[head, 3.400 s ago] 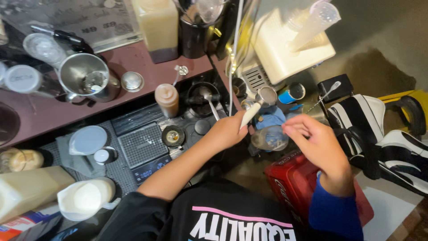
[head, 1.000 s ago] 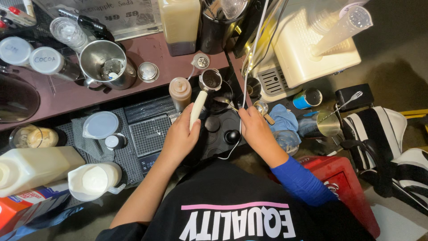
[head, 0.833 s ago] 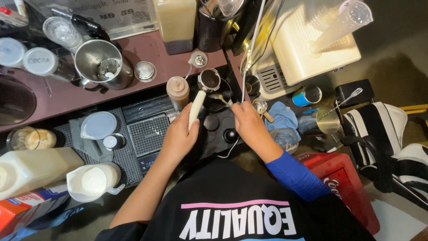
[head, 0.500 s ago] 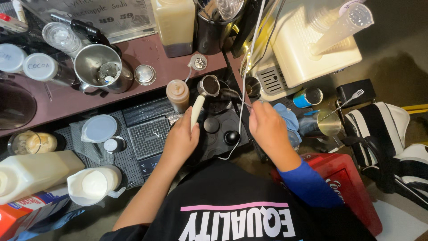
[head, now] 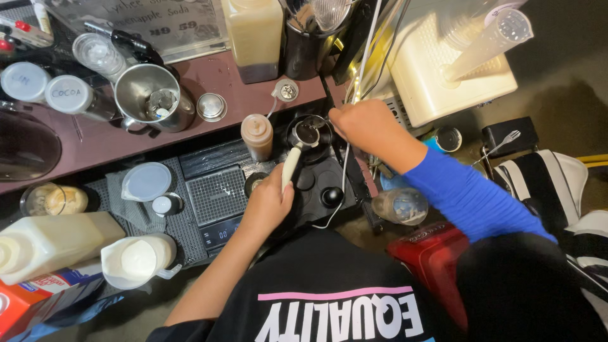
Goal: The person prepares a coffee drink by pouring liquids from a carton and a squeeze bottle into a metal pitcher, then scoops coffee grounds into a portafilter, levels and tamps the grounds, and places the portafilter into the espresso machine.
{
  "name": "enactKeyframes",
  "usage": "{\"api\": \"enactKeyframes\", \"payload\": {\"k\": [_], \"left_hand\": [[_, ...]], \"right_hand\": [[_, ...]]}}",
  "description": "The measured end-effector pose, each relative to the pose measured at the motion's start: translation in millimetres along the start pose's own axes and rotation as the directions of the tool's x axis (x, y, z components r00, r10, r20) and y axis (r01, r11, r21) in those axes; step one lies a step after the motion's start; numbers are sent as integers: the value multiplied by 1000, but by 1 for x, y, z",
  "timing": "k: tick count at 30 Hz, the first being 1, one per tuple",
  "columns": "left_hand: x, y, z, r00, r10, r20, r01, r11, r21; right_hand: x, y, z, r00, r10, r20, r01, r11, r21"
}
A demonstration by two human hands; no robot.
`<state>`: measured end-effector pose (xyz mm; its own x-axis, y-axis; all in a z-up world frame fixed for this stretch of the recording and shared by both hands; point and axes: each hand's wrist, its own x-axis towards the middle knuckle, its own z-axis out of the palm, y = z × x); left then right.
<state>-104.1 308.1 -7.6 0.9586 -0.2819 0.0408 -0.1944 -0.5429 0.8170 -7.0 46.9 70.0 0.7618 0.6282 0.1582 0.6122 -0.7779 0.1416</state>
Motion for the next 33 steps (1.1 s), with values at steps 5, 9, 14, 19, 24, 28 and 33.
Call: {"api": "enactKeyframes", "payload": {"k": [5, 9, 14, 19, 24, 28, 33], "left_hand": [[0, -8, -1, 998, -44, 55, 40, 997, 59], [3, -12, -4, 998, -44, 51, 41, 998, 48], [3, -20, -12, 995, -41, 90, 40, 999, 4], [3, -23, -14, 996, -28, 84, 31, 999, -31], [0, -18, -20, 993, -60, 98, 66, 996, -60], [-15, -11, -31, 979, -144, 143, 155, 985, -69], [-28, -7, -35, 970, -183, 163, 204, 971, -124]], "right_hand": [[16, 21, 4, 995, -79, 63, 72, 992, 104], [18, 34, 13, 991, -49, 122, 25, 981, 194], [11, 39, 31, 980, 41, 197, -109, 932, 345], [1, 36, 42, 947, 131, 294, -280, 783, 555], [-15, 32, 17, 924, 271, 271, -378, 758, 532], [-34, 10, 1, 919, 393, 23, -353, 799, 487], [-47, -47, 32, 934, 356, -42, -322, 885, 336]]}}
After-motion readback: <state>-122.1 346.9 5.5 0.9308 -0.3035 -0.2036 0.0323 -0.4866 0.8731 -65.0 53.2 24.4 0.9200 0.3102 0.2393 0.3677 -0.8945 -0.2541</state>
